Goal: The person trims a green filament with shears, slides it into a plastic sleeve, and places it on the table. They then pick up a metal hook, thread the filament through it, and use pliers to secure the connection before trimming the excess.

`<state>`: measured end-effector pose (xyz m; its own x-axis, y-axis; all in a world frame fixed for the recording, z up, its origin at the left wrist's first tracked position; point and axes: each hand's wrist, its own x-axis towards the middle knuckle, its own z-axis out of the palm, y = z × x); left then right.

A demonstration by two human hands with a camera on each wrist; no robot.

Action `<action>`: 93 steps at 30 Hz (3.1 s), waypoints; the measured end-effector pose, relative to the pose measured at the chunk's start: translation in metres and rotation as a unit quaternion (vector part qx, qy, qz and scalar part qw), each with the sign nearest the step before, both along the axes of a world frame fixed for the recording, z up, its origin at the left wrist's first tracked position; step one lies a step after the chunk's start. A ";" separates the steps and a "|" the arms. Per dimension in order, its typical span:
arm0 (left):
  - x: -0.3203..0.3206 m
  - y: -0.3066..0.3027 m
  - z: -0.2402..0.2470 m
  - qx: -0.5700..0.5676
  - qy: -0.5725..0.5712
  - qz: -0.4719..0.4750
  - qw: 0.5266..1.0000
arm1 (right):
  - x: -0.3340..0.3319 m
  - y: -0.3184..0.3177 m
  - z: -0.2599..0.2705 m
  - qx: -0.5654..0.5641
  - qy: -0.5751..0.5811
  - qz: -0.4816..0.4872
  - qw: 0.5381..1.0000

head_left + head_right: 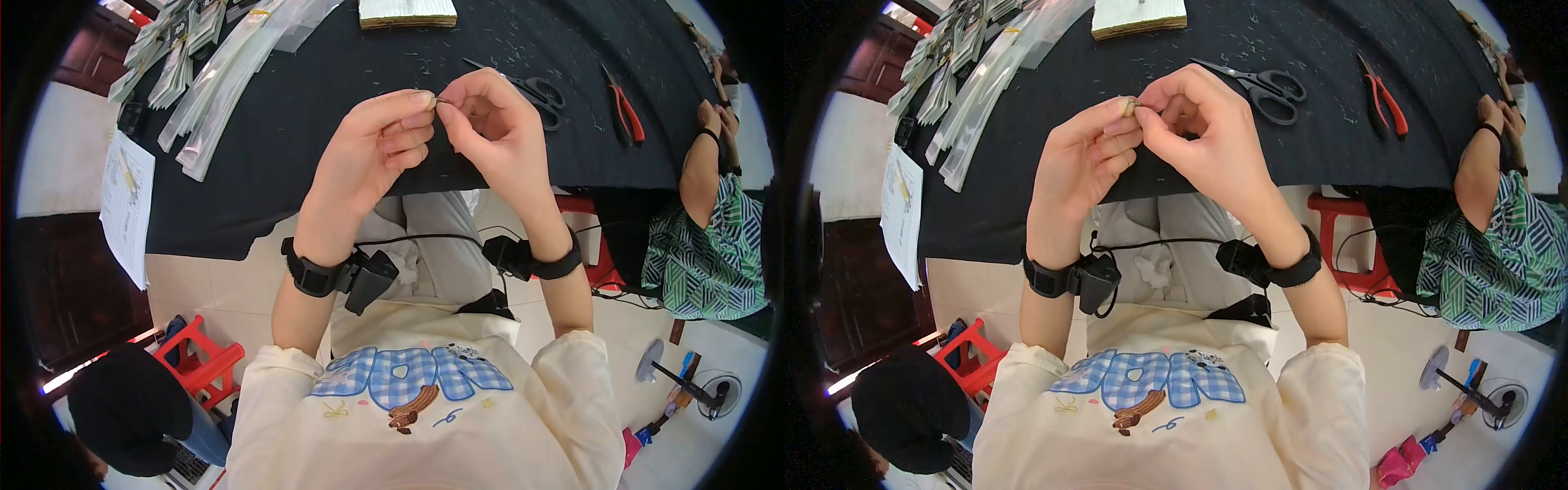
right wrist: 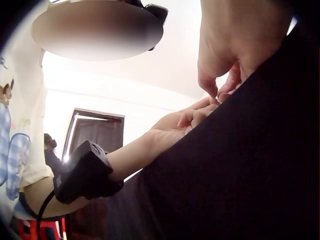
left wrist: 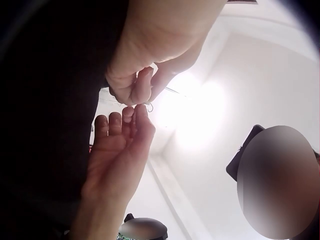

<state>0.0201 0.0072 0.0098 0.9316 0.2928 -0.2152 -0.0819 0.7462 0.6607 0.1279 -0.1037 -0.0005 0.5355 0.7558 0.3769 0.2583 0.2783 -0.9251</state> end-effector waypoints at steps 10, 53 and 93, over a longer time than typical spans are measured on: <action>-0.001 -0.001 0.000 0.002 0.004 0.004 1.000 | -0.002 0.000 0.001 -0.004 0.020 0.002 1.000; -0.005 0.005 -0.003 -0.002 -0.020 -0.074 0.997 | -0.003 -0.002 0.002 0.025 -0.086 -0.031 0.996; -0.001 -0.017 -0.001 0.264 0.042 -0.009 0.964 | 0.049 0.029 0.089 -0.415 -0.216 0.334 0.819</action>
